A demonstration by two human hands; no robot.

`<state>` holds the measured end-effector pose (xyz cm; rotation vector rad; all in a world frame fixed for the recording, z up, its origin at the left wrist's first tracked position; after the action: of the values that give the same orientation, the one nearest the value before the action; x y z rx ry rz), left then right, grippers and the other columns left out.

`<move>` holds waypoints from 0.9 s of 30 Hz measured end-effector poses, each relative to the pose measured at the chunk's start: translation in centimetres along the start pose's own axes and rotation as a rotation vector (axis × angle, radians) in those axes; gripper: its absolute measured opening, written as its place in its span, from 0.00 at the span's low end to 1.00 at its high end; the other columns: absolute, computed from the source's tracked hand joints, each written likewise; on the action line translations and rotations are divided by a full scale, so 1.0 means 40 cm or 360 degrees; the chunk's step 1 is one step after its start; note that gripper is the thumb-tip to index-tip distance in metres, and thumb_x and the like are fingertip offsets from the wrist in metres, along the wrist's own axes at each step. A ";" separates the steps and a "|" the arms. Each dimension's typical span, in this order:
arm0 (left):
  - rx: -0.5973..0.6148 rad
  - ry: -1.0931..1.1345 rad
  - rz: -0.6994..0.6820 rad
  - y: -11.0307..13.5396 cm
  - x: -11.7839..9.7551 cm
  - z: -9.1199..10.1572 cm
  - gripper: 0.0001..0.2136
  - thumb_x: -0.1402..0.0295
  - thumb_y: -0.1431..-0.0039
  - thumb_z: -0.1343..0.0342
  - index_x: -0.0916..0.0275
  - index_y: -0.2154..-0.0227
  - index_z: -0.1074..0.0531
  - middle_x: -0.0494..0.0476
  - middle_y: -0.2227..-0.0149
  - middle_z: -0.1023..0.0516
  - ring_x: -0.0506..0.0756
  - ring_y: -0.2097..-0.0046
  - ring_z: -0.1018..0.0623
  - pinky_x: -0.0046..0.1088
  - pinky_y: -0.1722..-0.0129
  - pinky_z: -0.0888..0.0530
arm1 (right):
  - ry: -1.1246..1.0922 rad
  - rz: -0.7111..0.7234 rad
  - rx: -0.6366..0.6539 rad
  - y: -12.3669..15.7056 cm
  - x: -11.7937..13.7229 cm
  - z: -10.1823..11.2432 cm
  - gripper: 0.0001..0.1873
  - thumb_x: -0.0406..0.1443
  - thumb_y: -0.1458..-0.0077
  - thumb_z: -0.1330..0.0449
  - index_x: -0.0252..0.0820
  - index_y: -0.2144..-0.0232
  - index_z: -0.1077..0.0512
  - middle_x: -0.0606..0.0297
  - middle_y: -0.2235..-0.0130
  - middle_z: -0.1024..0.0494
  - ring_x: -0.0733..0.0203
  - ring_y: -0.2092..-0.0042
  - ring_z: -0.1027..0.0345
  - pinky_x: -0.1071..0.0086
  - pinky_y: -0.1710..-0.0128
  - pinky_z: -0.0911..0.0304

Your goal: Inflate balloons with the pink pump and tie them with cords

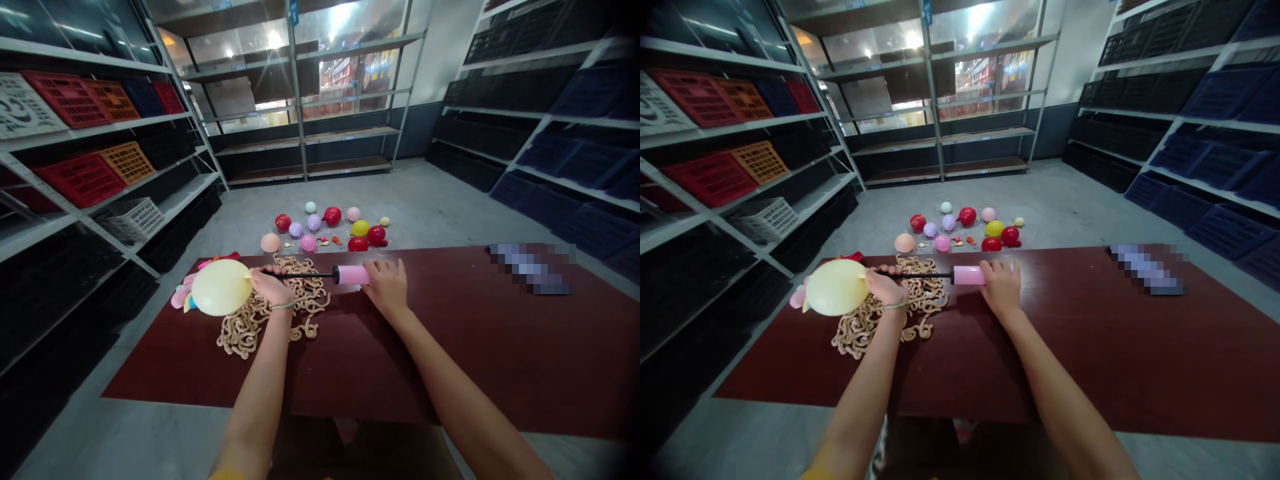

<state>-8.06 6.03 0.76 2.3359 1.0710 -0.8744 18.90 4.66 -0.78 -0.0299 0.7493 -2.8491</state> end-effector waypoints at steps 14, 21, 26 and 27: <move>0.0288 -0.0049 0.0060 0.054 0.032 -0.026 0.06 0.65 0.41 0.54 0.58 0.71 0.44 0.43 0.81 0.41 0.46 0.82 0.39 0.24 0.79 0.40 | -0.0207 0.0308 0.0274 0.012 0.062 -0.015 0.21 0.41 0.45 0.40 0.42 0.49 0.32 0.56 0.56 0.25 0.51 0.55 0.36 0.65 0.60 0.51; 0.0091 0.0081 -0.0077 -0.023 -0.069 0.012 0.04 0.69 0.43 0.54 0.59 0.70 0.44 0.43 0.80 0.44 0.45 0.82 0.43 0.23 0.81 0.47 | -0.0296 0.0557 0.0361 0.036 0.093 0.018 0.31 0.41 0.43 0.42 0.47 0.37 0.40 0.56 0.54 0.25 0.54 0.56 0.33 0.67 0.61 0.47; 0.0405 -0.0037 0.0153 0.061 0.042 -0.023 0.07 0.65 0.39 0.52 0.59 0.70 0.42 0.44 0.79 0.41 0.46 0.82 0.39 0.24 0.81 0.43 | -0.0407 0.0477 0.0412 0.050 0.139 0.009 0.38 0.43 0.41 0.44 0.49 0.31 0.52 0.58 0.55 0.24 0.56 0.59 0.30 0.68 0.65 0.44; 0.0477 -0.0050 0.0193 0.079 0.064 -0.031 0.08 0.64 0.38 0.52 0.59 0.71 0.42 0.44 0.79 0.40 0.47 0.82 0.38 0.24 0.80 0.41 | -0.0425 0.0454 0.0414 0.050 0.135 0.007 0.38 0.43 0.41 0.45 0.49 0.31 0.52 0.59 0.56 0.24 0.56 0.59 0.29 0.68 0.65 0.44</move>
<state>-3.85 6.17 0.23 2.5878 0.8218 -1.0843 13.97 1.78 -1.68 -0.2398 0.2989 -2.5754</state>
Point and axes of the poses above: each hand's wrist, its own y-axis away from the middle knuckle, its own z-axis out of the back of the hand, x = y × z, the point moved 4 cm from there along -y, towards the middle knuckle
